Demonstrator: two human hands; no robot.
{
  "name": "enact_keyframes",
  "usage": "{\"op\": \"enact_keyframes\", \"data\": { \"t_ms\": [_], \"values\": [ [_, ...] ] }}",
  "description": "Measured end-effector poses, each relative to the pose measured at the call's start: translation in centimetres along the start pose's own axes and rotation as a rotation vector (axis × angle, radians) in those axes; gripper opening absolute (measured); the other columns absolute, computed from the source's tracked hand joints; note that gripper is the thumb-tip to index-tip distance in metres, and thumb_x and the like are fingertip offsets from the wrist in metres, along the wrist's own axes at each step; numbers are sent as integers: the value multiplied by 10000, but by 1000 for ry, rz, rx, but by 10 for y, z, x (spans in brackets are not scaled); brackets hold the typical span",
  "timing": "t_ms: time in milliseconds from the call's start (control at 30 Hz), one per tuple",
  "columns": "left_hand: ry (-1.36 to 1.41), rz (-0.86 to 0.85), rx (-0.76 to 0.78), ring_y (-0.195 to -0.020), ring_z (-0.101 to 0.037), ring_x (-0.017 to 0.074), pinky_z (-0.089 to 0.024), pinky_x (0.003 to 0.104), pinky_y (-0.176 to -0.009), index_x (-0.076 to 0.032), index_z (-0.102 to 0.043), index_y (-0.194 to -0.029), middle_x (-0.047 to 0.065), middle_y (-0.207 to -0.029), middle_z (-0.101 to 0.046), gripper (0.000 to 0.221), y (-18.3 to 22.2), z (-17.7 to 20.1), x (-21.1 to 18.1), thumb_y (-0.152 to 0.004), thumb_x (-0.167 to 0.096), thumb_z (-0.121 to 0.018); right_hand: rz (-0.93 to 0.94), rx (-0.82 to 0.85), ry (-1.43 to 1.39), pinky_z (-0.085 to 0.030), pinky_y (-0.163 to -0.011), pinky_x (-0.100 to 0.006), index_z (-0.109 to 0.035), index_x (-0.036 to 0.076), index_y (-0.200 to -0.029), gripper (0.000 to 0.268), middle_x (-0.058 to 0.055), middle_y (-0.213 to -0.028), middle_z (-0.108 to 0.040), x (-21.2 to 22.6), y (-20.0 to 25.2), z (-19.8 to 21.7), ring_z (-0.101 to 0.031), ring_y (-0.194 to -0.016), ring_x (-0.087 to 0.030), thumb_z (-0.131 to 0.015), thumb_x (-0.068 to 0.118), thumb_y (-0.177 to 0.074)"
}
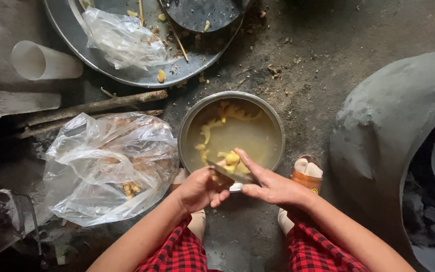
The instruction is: Peeling the skin off ginger roots using a knife and placing them in a bowl of water.
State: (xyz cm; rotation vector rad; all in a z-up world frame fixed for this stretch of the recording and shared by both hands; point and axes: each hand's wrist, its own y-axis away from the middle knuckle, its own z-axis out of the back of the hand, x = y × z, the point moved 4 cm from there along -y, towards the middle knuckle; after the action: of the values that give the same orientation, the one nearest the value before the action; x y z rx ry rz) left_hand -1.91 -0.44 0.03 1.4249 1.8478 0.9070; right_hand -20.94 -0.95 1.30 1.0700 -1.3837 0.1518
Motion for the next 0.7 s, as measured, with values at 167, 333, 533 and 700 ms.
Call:
{"op": "enact_keyframes", "data": {
  "t_ms": [167,333,533,700],
  "values": [
    [99,53,-10,-568,-562,212,-489,231,-331,21,-600,-1165,125,-787,-551,332,-4,3,3,-929,-213,-589,21,-91,-91,-452,-861,-515,-159,154,-1599,792,-213,-1270,-356,-33,1,13,-477,-1051,-412,-565,357,-950],
    [34,164,73,-471,-513,174,-454,202,-277,-62,-487,-1341,103,-742,-457,451,0,8,11,-924,-230,-524,46,-211,-208,-462,-608,-367,-345,176,-1560,616,-110,-824,-495,-65,8,34,-512,-713,-235,-517,239,-971],
    [-305,-176,-111,-409,-623,214,-543,256,-320,14,-554,-1311,177,-650,-581,489,-42,81,-19,-978,-339,-493,-78,-318,-420,-403,-374,-241,-467,180,-1525,509,-47,-510,-550,-72,4,45,-524,-434,-120,-452,210,-1017],
    [-1249,-141,-645,-927,-759,282,-583,431,-937,-403,-610,-1384,81,-1002,-775,522,-35,61,-67,-864,-435,-584,-415,-263,82,-378,-1152,-576,-211,259,-1636,714,-201,-1592,-384,-144,-42,26,-449,-1380,-474,-504,388,-997]
  ]
}}
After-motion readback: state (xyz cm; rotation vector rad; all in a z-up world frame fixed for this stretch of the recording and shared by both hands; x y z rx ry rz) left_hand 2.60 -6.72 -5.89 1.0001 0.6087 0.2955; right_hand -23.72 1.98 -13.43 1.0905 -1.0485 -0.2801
